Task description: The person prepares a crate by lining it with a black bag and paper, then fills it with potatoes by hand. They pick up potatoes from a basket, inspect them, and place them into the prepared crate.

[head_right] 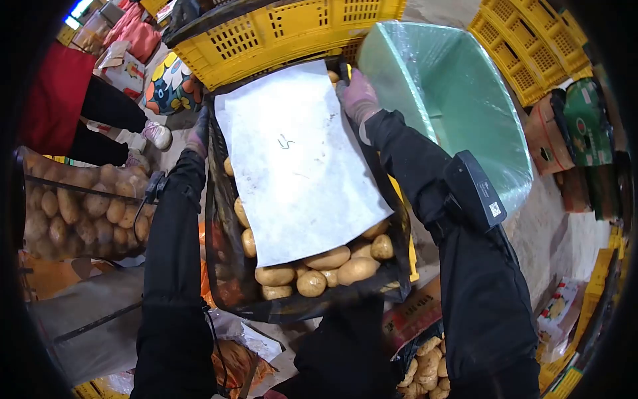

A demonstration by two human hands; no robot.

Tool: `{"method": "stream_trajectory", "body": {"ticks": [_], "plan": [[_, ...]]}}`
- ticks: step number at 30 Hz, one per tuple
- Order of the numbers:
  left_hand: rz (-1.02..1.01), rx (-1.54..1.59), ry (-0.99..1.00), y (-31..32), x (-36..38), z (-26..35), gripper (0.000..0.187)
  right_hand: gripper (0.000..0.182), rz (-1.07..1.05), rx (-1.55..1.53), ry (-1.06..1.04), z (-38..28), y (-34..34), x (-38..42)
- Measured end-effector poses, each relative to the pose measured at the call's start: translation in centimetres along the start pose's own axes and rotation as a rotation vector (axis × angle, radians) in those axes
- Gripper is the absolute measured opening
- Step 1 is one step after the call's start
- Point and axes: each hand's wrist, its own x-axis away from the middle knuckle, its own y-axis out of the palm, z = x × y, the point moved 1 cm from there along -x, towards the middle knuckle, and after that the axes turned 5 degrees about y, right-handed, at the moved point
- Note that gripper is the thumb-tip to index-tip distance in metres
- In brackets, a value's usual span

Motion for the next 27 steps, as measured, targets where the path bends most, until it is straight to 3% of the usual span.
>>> {"method": "stream_trajectory", "body": {"ticks": [1, 4, 5, 8, 10, 12, 13, 16, 17, 18, 20, 21, 22, 24, 25, 26, 27], "plan": [[-0.082, -0.031, 0.188, 0.2, -1.1, 0.3, 0.066, 0.058, 0.019, -0.001, -0.008, 0.2, 0.6, -0.9], [-0.121, -0.245, 0.145, -0.7, -4.4, 0.6, 0.058, 0.061, -0.048, -0.026, 0.105, 0.3, 1.5, -3.1], [0.044, -0.246, 0.322, -0.6, -4.8, -0.2, 0.046, 0.068, -0.12, -0.005, 0.123, 0.2, 1.3, -4.0], [0.192, -0.118, 0.416, 1.8, -2.6, 1.3, 0.036, 0.071, -0.093, -0.113, 0.212, 3.4, 5.7, -8.9], [0.287, -0.178, 0.373, 3.0, -0.7, 3.4, 0.028, 0.072, -0.113, -0.105, 0.163, 3.6, 5.9, -9.8], [0.252, 0.113, 0.511, 3.1, -0.8, 3.5, 0.024, 0.067, -0.168, -0.259, 0.127, 6.9, 9.1, -14.2], [0.257, 0.029, 0.583, 4.5, 1.7, 5.5, 0.024, 0.059, -0.087, -0.326, 0.124, 10.1, 11.8, -17.4], [0.206, -0.075, 0.682, 5.6, 2.5, 5.9, 0.024, 0.049, 0.074, -0.148, 0.145, 3.2, 5.7, -10.4], [0.175, 0.0, 0.668, 5.4, 2.0, 5.5, 0.025, 0.036, 0.185, -0.211, 0.152, 0.1, 3.8, -7.6], [0.177, 0.002, 0.666, 5.5, 2.4, 5.8, 0.025, 0.036, 0.184, -0.208, 0.151, 0.4, 3.9, -8.2], [0.268, -0.229, 0.882, 5.7, 3.6, 6.5, 0.029, 0.023, 0.066, -0.777, 0.133, 1.2, 4.1, -9.5], [0.322, -0.135, 0.91, 5.7, 3.7, 6.5, 0.031, 0.013, 0.198, -0.772, 0.054, 1.1, 4.3, -9.5], [0.321, -0.13, 0.908, 5.6, 3.7, 6.4, 0.031, 0.013, 0.2, -0.768, 0.053, 1.2, 4.2, -9.8], [0.284, 0.41, 0.793, 5.0, 3.8, 6.3, 0.029, 0.027, 0.238, -0.883, 0.116, 1.1, 3.9, -10.4], [0.284, 0.339, 0.805, 4.7, 4.1, 6.0, 0.026, 0.027, 0.236, -0.879, 0.12, 1.0, 4.1, -10.1], [0.285, 0.337, 0.8, 4.8, 3.9, 5.9, 0.026, 0.037, 0.258, -0.633, -0.01, 0.5, 4.5, -9.8], [0.389, 0.186, 0.922, 5.0, 3.9, 6.1, 0.026, 0.048, 0.273, -0.386, -0.138, 0.7, 5.1, -9.9]]}}
